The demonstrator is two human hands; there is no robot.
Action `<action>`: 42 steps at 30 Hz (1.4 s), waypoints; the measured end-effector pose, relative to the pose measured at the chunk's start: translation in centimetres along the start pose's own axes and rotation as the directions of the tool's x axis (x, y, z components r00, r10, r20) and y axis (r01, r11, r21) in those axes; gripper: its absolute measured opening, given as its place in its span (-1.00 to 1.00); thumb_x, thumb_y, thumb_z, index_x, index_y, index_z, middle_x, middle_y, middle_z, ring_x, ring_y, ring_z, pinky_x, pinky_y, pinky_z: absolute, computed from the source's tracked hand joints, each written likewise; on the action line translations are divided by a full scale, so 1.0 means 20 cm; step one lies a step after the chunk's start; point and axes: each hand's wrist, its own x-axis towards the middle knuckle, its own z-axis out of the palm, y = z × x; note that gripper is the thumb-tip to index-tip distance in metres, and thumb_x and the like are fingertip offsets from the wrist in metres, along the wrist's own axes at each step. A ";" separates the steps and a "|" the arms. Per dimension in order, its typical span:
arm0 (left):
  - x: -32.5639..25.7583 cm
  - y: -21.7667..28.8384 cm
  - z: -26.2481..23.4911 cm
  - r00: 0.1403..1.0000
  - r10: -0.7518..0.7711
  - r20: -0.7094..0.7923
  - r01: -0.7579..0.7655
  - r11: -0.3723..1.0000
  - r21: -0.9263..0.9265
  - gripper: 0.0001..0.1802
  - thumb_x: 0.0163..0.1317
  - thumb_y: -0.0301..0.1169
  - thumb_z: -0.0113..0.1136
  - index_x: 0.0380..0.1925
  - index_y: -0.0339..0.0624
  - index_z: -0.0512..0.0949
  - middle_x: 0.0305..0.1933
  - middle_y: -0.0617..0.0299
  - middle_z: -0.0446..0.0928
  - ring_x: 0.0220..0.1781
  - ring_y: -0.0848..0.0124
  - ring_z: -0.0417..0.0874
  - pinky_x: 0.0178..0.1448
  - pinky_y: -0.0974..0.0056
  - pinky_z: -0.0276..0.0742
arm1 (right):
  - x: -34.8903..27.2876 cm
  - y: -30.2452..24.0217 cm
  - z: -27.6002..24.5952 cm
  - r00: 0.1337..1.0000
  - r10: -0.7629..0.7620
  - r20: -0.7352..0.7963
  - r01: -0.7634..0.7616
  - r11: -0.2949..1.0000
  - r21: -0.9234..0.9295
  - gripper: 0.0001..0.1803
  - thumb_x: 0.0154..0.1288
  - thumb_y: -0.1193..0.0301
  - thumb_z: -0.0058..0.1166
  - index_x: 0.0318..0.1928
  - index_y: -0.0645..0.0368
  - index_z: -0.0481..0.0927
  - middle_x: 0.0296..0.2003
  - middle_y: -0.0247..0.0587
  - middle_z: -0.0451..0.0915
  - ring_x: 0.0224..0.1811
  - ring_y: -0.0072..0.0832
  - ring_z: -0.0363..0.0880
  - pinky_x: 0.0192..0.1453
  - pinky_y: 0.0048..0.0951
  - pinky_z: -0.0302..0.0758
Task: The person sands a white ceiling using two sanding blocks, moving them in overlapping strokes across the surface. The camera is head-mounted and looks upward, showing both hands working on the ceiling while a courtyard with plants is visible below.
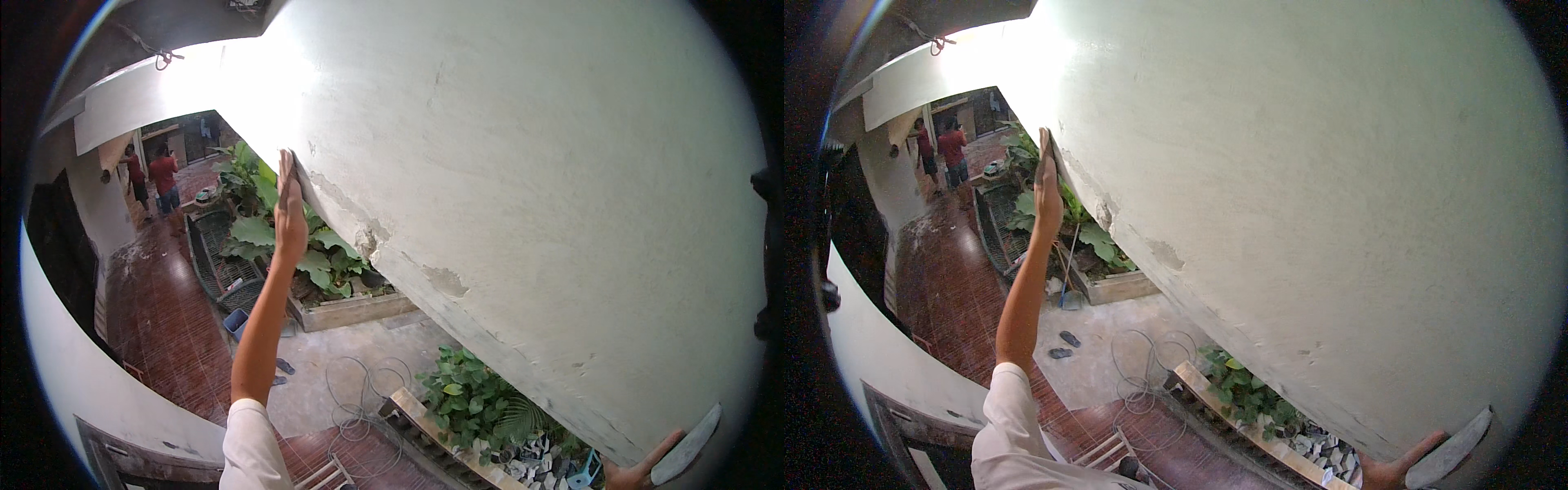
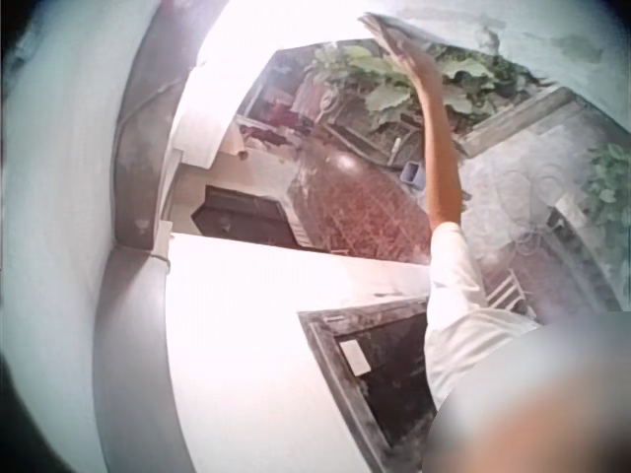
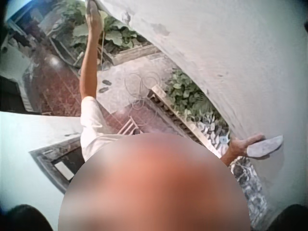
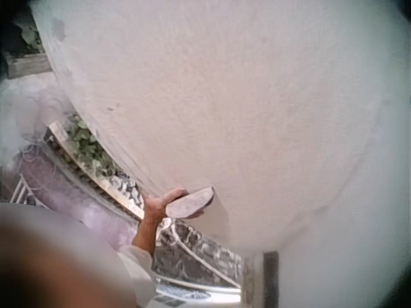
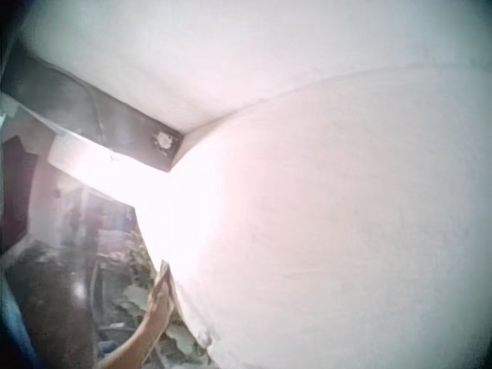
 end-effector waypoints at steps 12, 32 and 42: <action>0.37 -0.08 -0.03 0.873 -0.485 0.038 0.471 0.824 -0.315 -0.29 0.53 -0.04 -0.31 0.49 -0.30 -0.04 0.59 -0.11 -0.09 0.61 0.11 -0.04 0.62 0.17 -0.09 | 0.00 0.01 0.00 0.991 -0.053 0.126 0.075 0.981 -0.177 0.27 -0.19 -0.36 0.38 0.30 0.45 0.36 0.26 0.43 0.34 0.32 0.33 0.28 0.38 0.22 0.22; 0.67 -0.35 -0.09 0.919 -0.391 -0.059 0.370 0.904 -0.215 -0.36 0.54 -0.06 -0.28 0.45 -0.22 0.16 0.51 0.03 0.19 0.51 0.19 0.21 0.52 0.21 0.09 | 0.07 -0.08 -0.10 0.946 0.029 0.324 0.160 0.825 -0.542 0.28 -0.17 -0.39 0.34 0.31 0.44 0.34 0.23 0.40 0.38 0.27 0.30 0.36 0.33 0.19 0.31; 0.44 -0.21 -0.04 0.905 -0.414 -0.096 0.360 0.866 -0.346 -0.34 0.54 -0.11 -0.30 0.47 -0.31 0.05 0.54 -0.07 0.08 0.49 0.16 0.20 0.56 0.19 0.07 | -0.04 0.00 0.00 0.995 0.098 0.013 -0.098 0.994 0.037 0.27 -0.15 -0.39 0.32 0.32 0.43 0.33 0.22 0.40 0.38 0.27 0.30 0.36 0.33 0.20 0.31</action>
